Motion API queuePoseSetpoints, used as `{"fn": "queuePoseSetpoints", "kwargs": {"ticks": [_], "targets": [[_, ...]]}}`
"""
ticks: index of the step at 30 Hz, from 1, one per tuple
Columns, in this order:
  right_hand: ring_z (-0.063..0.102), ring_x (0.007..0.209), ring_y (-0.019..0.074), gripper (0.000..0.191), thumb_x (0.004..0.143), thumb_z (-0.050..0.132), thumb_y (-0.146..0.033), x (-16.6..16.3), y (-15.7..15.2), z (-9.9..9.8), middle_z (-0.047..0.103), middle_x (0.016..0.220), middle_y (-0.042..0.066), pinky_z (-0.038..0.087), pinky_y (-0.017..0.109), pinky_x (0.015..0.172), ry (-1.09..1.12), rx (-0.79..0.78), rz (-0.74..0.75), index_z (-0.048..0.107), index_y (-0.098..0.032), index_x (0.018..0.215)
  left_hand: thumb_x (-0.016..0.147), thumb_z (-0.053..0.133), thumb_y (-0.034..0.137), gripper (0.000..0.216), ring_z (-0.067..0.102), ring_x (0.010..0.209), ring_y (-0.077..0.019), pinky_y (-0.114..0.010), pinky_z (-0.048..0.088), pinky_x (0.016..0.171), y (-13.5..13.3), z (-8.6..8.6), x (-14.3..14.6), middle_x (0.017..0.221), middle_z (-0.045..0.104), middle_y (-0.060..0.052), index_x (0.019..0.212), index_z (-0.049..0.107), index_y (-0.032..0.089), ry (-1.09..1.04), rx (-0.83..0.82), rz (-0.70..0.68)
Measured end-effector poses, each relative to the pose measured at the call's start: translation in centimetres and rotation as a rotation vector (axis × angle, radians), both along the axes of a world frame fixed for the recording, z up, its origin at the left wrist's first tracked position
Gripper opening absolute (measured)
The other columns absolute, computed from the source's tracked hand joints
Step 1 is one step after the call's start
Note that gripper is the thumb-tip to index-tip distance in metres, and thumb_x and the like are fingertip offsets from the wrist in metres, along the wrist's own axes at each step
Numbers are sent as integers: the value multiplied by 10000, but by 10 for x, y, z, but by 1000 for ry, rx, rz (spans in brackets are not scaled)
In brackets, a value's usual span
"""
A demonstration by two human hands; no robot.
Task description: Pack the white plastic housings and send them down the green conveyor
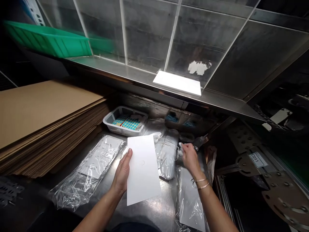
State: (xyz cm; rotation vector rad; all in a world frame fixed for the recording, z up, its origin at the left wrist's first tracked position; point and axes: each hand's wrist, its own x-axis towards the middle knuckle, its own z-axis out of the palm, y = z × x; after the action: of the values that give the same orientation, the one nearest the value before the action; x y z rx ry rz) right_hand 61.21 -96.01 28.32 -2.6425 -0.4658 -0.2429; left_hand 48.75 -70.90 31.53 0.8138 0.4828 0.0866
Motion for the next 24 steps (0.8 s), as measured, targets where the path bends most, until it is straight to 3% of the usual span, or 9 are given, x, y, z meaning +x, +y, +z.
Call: {"fn": "queuePoseSetpoints", "kwargs": {"ticks": [3,6,11,24], "targets": [[515,926,191,453,845,322,-37,-57,49,17,497,1015,101,467,316,817,-110,181,370,478,-175,1247,788,556,512,508,656,861,-217,-292,510,776,-2,-2,0,999,690,-90,1162,570,169,-30,43,2],[488,949,208,482,830,330,3,-101,92,25,495,1046,124,473,319,799,-167,73,526,432,-140,1280,798,528,529,514,651,856,-210,-284,506,765,-3,-4,0,990,687,-84,1160,571,166,-53,84,1],[479,881,220,437,847,337,-4,-120,116,27,528,985,112,454,340,768,-204,-144,504,445,-125,1252,802,518,529,501,637,858,-212,-276,510,735,-1,-6,-4,964,687,-78,1125,594,154,-64,136,61],[468,855,213,476,824,336,20,-121,118,29,519,955,101,444,325,737,-173,-118,510,433,-144,1260,805,510,531,489,638,866,-211,-271,518,706,-1,-10,-5,986,682,-75,1132,587,175,-63,93,87]]}}
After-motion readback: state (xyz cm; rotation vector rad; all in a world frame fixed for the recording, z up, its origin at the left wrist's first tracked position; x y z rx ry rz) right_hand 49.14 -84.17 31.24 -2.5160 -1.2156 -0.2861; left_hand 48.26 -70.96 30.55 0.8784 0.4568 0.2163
